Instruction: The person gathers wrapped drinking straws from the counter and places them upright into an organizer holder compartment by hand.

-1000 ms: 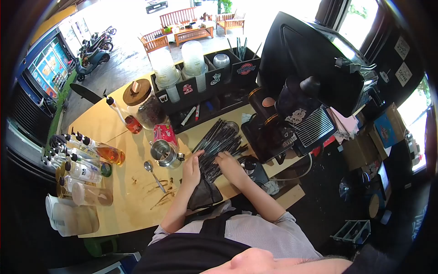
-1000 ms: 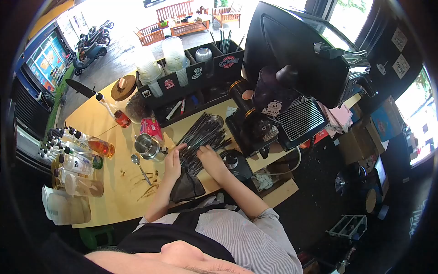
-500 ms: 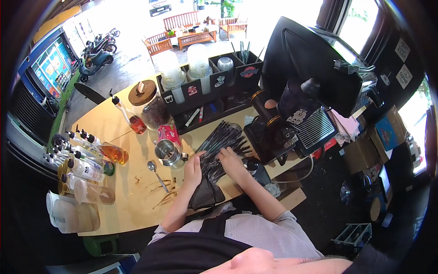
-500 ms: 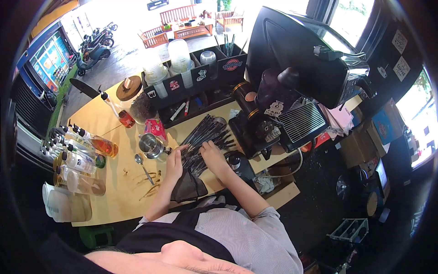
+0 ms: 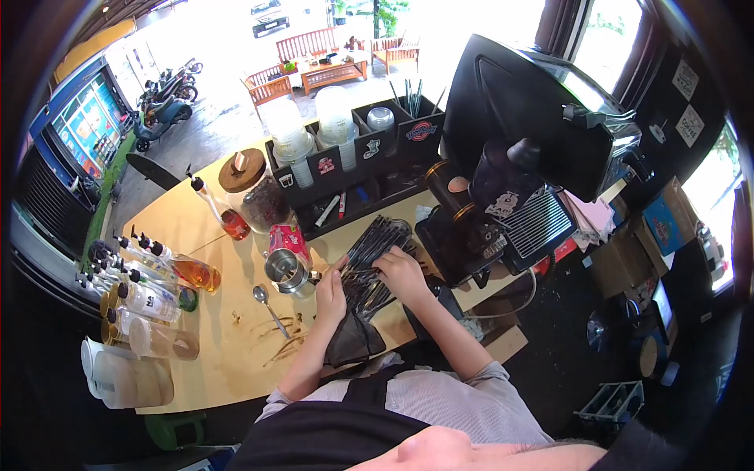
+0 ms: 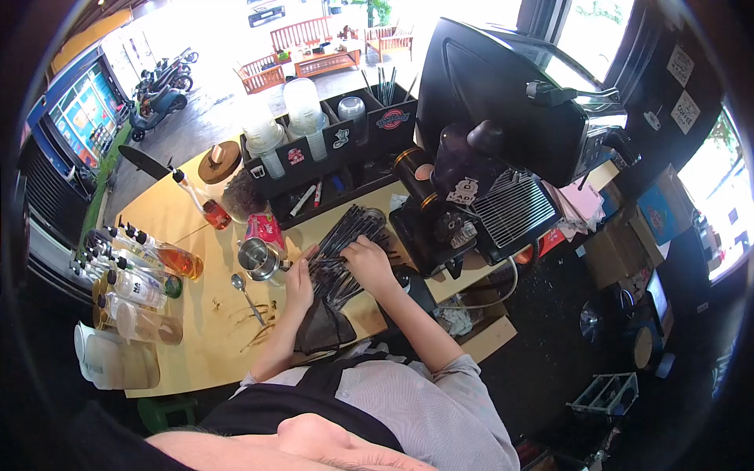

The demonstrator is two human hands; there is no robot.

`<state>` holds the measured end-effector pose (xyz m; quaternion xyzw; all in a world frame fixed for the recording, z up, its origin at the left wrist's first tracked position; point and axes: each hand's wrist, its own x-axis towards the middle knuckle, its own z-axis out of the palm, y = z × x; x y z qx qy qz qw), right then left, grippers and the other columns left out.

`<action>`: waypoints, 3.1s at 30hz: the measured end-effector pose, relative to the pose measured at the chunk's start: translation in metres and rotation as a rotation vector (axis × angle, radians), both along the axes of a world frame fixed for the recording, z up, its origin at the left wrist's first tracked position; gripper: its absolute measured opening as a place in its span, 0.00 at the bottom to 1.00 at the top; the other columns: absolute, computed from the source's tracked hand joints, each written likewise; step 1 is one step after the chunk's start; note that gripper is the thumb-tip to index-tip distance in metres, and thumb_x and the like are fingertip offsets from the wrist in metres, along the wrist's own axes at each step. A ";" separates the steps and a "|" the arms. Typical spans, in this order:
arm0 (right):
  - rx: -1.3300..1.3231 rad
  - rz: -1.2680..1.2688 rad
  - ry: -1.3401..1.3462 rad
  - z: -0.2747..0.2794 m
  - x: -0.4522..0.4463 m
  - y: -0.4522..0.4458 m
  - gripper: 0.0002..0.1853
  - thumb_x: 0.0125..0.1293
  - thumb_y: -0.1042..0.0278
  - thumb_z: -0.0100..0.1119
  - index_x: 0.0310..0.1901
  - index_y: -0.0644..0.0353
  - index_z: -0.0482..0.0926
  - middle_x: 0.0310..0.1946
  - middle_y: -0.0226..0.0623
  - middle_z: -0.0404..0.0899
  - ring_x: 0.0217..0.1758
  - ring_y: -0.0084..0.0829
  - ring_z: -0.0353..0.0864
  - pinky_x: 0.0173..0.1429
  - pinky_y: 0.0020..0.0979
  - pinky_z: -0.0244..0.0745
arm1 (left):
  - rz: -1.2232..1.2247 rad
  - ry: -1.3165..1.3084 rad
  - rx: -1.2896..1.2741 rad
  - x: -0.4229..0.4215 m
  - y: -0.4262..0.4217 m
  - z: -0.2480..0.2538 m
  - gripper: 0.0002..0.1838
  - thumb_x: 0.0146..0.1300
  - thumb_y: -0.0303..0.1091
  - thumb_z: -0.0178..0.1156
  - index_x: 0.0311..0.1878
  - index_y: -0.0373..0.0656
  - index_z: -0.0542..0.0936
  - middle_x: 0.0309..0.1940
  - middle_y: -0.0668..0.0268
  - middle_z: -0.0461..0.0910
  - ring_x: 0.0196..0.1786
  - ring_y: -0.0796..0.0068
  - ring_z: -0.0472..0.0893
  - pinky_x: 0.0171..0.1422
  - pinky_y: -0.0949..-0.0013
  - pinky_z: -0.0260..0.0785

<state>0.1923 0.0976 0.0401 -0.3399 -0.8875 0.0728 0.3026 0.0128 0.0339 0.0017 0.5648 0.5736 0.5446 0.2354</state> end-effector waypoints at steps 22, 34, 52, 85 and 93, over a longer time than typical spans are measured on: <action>-0.822 0.039 0.661 0.089 0.009 0.015 0.05 0.57 0.72 0.66 0.30 0.65 0.83 0.22 0.28 0.81 0.26 0.17 0.77 0.34 0.20 0.72 | -0.264 -0.176 -0.101 0.035 0.025 0.042 0.29 0.75 0.48 0.33 0.57 0.33 0.73 0.47 0.55 0.80 0.52 0.65 0.78 0.62 0.67 0.64; -1.137 0.025 0.514 0.033 0.021 0.013 0.08 0.59 0.68 0.66 0.33 0.64 0.82 0.24 0.29 0.80 0.29 0.19 0.79 0.38 0.24 0.74 | -0.656 -0.659 -0.631 0.057 0.003 0.016 0.17 0.71 0.44 0.49 0.36 0.38 0.72 0.21 0.72 0.68 0.18 0.84 0.61 0.22 0.78 0.54; -1.197 0.303 0.851 0.052 0.012 0.014 0.24 0.75 0.56 0.40 0.47 0.72 0.78 0.39 0.43 0.82 0.45 0.31 0.82 0.52 0.31 0.76 | -1.144 -0.974 -0.848 0.037 -0.004 0.049 0.10 0.70 0.38 0.48 0.42 0.40 0.70 0.30 0.61 0.75 0.35 0.62 0.81 0.43 0.64 0.76; -1.257 0.225 0.612 0.079 0.019 0.016 0.13 0.63 0.62 0.63 0.44 0.61 0.84 0.21 0.19 0.75 0.22 0.10 0.64 0.27 0.17 0.59 | -1.085 -0.940 -0.842 0.021 0.041 0.076 0.16 0.70 0.38 0.51 0.50 0.32 0.70 0.50 0.36 0.74 0.54 0.41 0.77 0.59 0.49 0.71; -1.037 0.110 0.729 0.107 0.019 0.075 0.10 0.63 0.63 0.63 0.33 0.62 0.81 0.19 0.21 0.74 0.20 0.11 0.65 0.24 0.17 0.60 | -0.949 -0.724 -0.589 0.032 0.102 0.116 0.29 0.72 0.52 0.43 0.52 0.29 0.70 0.46 0.47 0.78 0.47 0.53 0.82 0.54 0.60 0.76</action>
